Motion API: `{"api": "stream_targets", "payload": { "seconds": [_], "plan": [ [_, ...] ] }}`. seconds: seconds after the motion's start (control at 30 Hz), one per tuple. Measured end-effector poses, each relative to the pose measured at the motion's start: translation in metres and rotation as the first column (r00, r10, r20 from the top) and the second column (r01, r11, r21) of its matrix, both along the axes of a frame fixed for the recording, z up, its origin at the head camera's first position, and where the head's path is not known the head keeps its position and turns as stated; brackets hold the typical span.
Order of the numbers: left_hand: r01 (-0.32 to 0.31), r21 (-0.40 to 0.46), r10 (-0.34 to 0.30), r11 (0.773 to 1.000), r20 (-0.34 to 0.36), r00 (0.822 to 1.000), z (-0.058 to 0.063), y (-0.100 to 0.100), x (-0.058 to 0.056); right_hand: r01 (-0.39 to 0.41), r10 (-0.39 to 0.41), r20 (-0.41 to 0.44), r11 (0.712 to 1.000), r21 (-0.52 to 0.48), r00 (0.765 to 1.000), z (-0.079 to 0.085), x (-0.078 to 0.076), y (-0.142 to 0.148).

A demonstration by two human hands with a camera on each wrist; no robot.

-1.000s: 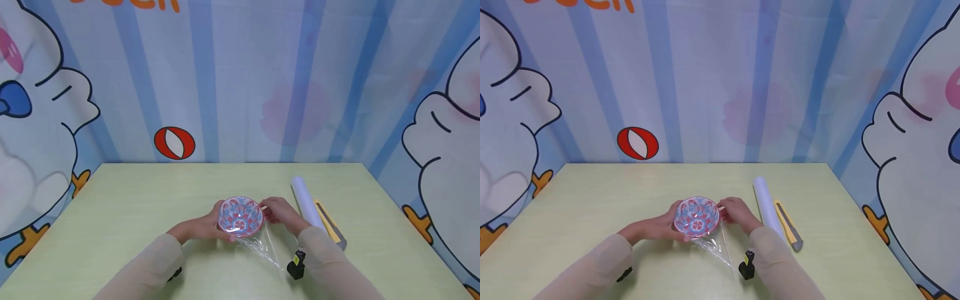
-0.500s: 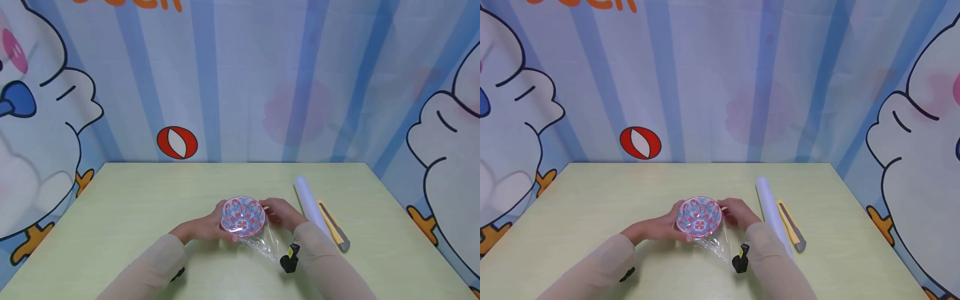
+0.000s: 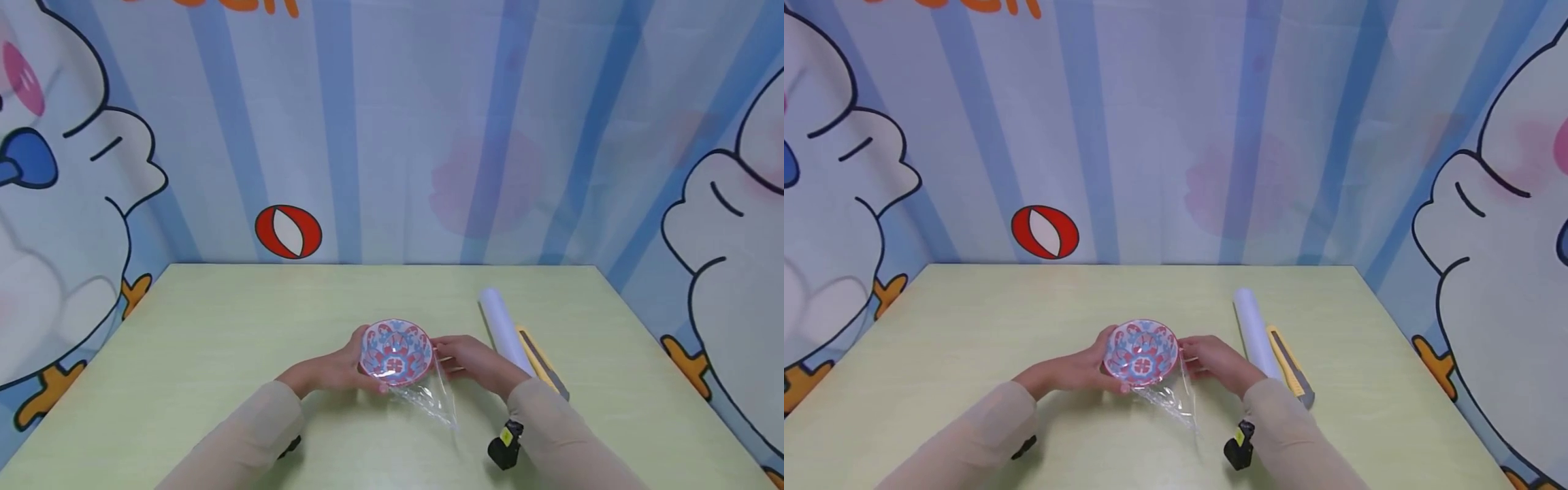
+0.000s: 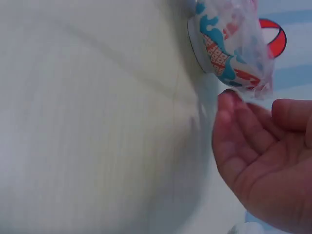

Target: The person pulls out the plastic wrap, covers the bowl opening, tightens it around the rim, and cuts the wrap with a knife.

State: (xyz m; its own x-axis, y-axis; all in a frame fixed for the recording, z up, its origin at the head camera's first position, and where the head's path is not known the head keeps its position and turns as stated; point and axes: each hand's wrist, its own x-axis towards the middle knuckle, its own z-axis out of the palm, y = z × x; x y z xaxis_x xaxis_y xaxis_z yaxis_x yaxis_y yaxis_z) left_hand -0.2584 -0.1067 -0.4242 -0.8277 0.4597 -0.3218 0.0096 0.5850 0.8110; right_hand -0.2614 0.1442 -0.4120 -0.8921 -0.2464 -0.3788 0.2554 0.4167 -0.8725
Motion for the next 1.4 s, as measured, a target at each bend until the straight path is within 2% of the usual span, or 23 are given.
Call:
{"api": "stream_targets", "payload": {
  "seconds": [0.13, 0.33, 0.53, 0.7, 0.77, 0.87, 0.93, 1.0, 1.07, 1.2, 1.33, 1.4],
  "plan": [
    [-0.005, -0.010, 0.005, 1.000, -0.002, 1.000, 0.003, 0.000, 0.001, -0.061, 0.072, -0.109, 0.992, 0.108, 0.991, 0.006, 0.020, 0.004],
    [-0.015, -0.016, 0.015, 1.000, -0.006, 1.000, 0.004, 0.001, 0.002, -0.054, 0.149, -0.301, 0.952, 0.302, 0.942, 0.006, 0.042, -0.004],
    [-0.015, -0.008, 0.015, 1.000, 0.005, 1.000, 0.000, 0.002, 0.002, -0.004, 0.159, -0.406, 0.934, 0.357, 0.900, -0.004, 0.049, -0.015],
    [-0.008, -0.002, 0.008, 1.000, -0.004, 1.000, 0.000, 0.001, 0.001, 0.040, 0.188, -0.490, 0.908, 0.417, 0.851, -0.010, 0.052, -0.020],
    [-0.007, 0.000, 0.007, 1.000, -0.007, 1.000, 0.000, 0.001, 0.001, 0.063, 0.189, -0.509, 0.898, 0.436, 0.840, -0.010, 0.055, -0.021],
    [-0.002, 0.005, 0.002, 1.000, -0.007, 1.000, 0.000, 0.001, 0.000, 0.057, 0.168, -0.472, 0.903, 0.426, 0.866, -0.007, 0.060, -0.023],
    [0.003, 0.008, -0.003, 1.000, -0.007, 1.000, 0.000, 0.001, 0.000, 0.024, 0.158, -0.420, 0.917, 0.397, 0.894, -0.006, 0.064, -0.027],
    [0.006, 0.006, -0.006, 1.000, -0.011, 1.000, 0.000, 0.000, 0.000, -0.010, 0.163, -0.375, 0.926, 0.378, 0.913, -0.006, 0.069, -0.031],
    [0.008, 0.006, -0.008, 1.000, -0.015, 1.000, 0.001, 0.000, 0.000, -0.027, 0.169, -0.356, 0.928, 0.371, 0.919, -0.006, 0.073, -0.035],
    [0.002, 0.003, -0.002, 1.000, -0.017, 1.000, 0.001, 0.000, -0.001, 0.018, 0.130, -0.374, 0.930, 0.368, 0.918, -0.007, 0.074, -0.042],
    [-0.005, -0.004, 0.005, 1.000, -0.007, 1.000, 0.000, 0.001, -0.001, 0.045, 0.081, -0.388, 0.951, 0.305, 0.918, -0.010, 0.067, -0.046],
    [-0.013, -0.011, 0.013, 1.000, -0.001, 1.000, -0.001, 0.001, 0.000, 0.040, 0.057, -0.360, 0.966, 0.255, 0.931, -0.010, 0.062, -0.046]
  ]
}}
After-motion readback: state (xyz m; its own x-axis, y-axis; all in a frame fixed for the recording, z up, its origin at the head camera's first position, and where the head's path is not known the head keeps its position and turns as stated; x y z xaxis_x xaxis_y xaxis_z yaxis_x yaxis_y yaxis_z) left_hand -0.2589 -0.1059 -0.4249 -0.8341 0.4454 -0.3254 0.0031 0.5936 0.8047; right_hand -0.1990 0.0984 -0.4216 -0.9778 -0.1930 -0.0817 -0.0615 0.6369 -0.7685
